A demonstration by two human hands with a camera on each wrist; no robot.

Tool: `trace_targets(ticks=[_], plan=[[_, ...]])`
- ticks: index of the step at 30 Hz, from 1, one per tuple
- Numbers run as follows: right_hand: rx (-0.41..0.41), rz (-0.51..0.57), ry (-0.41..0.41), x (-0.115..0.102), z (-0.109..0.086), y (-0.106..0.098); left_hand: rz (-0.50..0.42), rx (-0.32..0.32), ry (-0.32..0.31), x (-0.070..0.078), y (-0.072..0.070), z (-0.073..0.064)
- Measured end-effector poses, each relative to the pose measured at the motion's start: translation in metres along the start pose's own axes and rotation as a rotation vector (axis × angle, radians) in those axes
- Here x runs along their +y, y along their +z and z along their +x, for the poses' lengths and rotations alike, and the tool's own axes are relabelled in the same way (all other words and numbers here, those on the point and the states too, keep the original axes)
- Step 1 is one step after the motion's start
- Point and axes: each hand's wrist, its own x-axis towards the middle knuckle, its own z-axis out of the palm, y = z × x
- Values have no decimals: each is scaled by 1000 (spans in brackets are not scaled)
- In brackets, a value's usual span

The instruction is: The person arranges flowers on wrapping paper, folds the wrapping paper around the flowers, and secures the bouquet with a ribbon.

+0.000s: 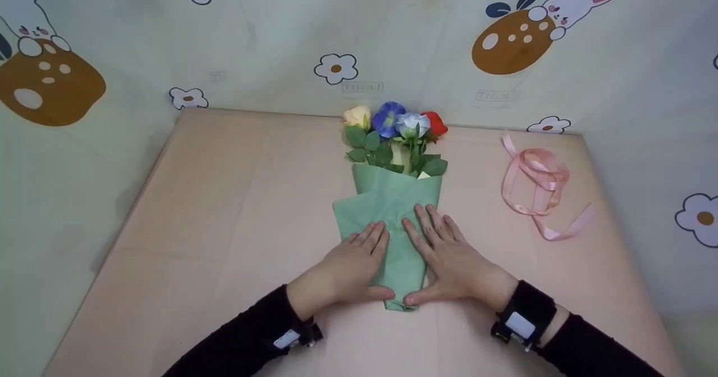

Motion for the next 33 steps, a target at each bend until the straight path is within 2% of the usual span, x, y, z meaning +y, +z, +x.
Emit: trace_targets(ticks=[4,12,17,20,23,27,33], plan=[[2,26,-15,2,1,-3,50,-1,-10,4,-5,-4],[-8,66,-51,3,8,-3,77,32,-5,4,-13,-7],[5,64,-92,5,9,-4,56,108,11,-11,-26,3],[13,74,-112,6,10,-3,43,141,-20,-27,-32,14],[0,85,-122,7,10,-3,25,73,-53,-40,-32,23],[-33,84,-144,6,13,-3,-11,-27,-60,-48,-28,26],[-62,79,-167,6,17,-7,-22,-26,-71,-45,-22,21]])
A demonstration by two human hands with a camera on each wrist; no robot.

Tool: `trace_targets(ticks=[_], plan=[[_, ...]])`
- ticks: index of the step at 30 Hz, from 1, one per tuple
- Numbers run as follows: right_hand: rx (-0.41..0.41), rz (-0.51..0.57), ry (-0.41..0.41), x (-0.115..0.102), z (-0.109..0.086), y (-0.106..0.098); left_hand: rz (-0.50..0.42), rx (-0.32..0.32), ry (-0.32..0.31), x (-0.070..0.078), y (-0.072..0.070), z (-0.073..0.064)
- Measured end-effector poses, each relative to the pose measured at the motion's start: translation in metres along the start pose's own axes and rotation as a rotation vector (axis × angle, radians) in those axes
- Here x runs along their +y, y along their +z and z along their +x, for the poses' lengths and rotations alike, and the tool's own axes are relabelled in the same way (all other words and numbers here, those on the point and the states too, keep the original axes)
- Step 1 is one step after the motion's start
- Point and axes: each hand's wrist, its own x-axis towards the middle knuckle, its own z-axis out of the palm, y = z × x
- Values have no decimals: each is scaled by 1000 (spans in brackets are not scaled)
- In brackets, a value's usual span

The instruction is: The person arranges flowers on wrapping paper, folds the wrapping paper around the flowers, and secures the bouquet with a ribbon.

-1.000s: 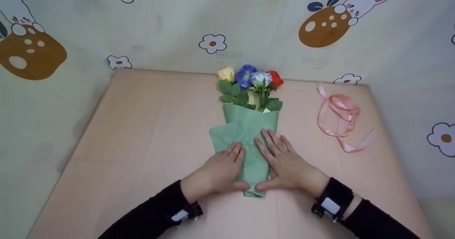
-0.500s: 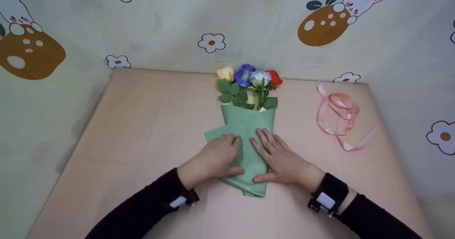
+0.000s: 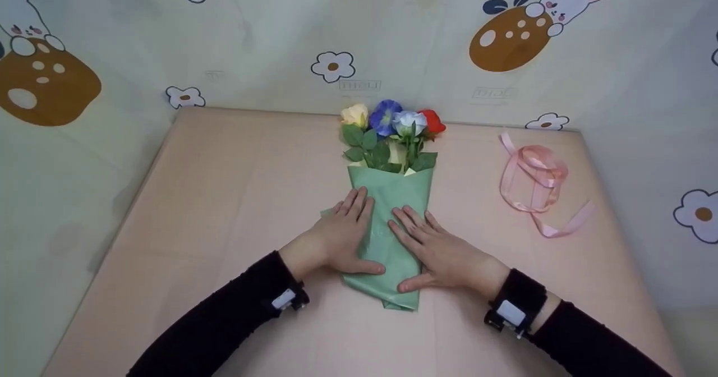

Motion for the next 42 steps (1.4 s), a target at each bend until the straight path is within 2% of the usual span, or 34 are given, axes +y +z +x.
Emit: trace_targets(ticks=[5,7,10,13,16,19,23,32,36,42], plan=[[-9,3,-2,-1,1,-1,24,-7,-32,4,4,-6],[-7,-2,-1,-1,0,-1,40,2,-26,5,5,-7],[-4,-14,1,-1,0,0,27,-10,42,10,4,-10],[-7,-28,7,-3,0,1,-5,-59,129,16,6,-13],[-3,-50,16,-5,0,2,17,-104,165,20,10,-14],[14,-87,23,-7,0,4,65,-116,153,22,14,-13],[26,-97,23,-10,-2,6,79,-127,132,23,15,-12],[39,-76,43,-11,-5,9,40,-89,139,36,16,-7],[27,-46,87,-6,-1,6,74,-103,122,38,20,-4],[19,11,226,19,12,-2,128,-114,111,39,23,-1]])
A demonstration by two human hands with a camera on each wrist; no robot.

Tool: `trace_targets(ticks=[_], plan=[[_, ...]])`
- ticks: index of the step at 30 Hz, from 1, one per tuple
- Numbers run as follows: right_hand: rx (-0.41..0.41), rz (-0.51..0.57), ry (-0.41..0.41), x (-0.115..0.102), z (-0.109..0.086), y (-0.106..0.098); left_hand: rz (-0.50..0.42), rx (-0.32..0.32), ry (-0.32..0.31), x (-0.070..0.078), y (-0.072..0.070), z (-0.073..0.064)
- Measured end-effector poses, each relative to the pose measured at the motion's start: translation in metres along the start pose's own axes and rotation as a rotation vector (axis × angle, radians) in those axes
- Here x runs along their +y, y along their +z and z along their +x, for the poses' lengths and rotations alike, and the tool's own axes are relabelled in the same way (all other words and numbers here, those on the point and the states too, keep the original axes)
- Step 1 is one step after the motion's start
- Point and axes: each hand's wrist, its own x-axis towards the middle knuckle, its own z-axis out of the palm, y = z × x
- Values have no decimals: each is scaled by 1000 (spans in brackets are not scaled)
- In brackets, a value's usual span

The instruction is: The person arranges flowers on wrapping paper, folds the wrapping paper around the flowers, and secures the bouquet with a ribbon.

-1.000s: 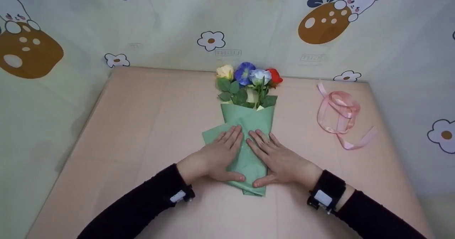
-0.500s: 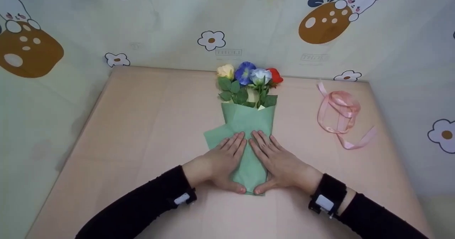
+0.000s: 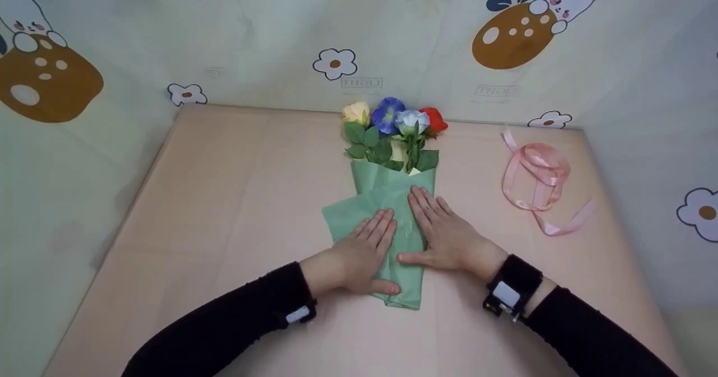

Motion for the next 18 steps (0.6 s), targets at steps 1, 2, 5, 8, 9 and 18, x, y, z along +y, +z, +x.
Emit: trace_targets(ticks=[1,2,5,8,9,18], plan=[[5,14,15,5,4,-2,-1,-1,-2,0,0,0],[10,26,27,9,7,-4,-1,-1,-2,1,0,0],[29,58,67,22,15,-9,-10,-3,-3,1,-1,0],[46,57,117,31,22,-15,-13,-4,-4,1,-1,0],[48,53,133,34,24,-16,-12,-4,-4,0,-1,0],[60,-55,188,13,16,-9,18,-2,-10,0,-2,1]])
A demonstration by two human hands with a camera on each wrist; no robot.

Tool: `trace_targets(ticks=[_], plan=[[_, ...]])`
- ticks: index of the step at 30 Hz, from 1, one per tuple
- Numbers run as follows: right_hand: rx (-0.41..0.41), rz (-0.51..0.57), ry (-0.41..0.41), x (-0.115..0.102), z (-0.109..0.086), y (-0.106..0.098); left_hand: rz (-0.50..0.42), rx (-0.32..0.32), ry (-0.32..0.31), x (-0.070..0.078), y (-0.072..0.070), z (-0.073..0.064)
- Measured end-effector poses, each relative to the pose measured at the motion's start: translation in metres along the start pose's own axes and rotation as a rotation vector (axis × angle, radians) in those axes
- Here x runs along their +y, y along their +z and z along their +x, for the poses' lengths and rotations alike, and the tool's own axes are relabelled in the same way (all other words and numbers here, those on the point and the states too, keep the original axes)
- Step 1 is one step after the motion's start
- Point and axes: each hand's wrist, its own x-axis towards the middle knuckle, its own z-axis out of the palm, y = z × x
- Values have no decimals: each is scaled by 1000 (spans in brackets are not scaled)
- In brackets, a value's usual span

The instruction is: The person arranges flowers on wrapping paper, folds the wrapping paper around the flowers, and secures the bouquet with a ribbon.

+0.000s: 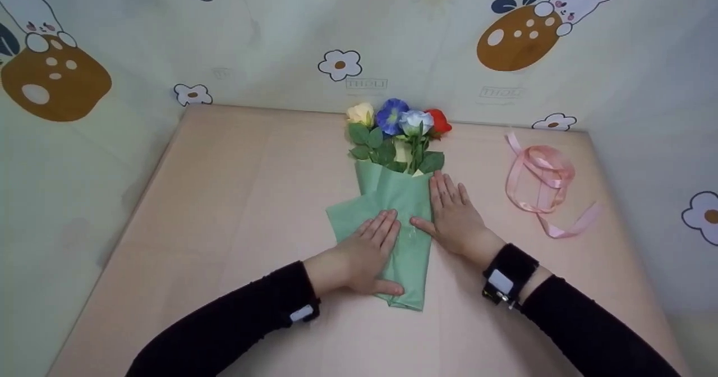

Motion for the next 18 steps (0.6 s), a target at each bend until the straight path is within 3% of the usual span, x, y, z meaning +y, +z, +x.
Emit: trace_targets(ticks=[4,9,14,18], plan=[[21,-2,-81,-21,-23,9,-7,9,4,0,-2,-1],[-11,66,-171,-40,-52,19,-57,36,-1,-6,-5,-1],[0,45,-205,-45,-63,23,-103,12,-44,-25,-15,4],[-8,32,-211,-44,-65,25,-123,8,-132,-45,-22,16]])
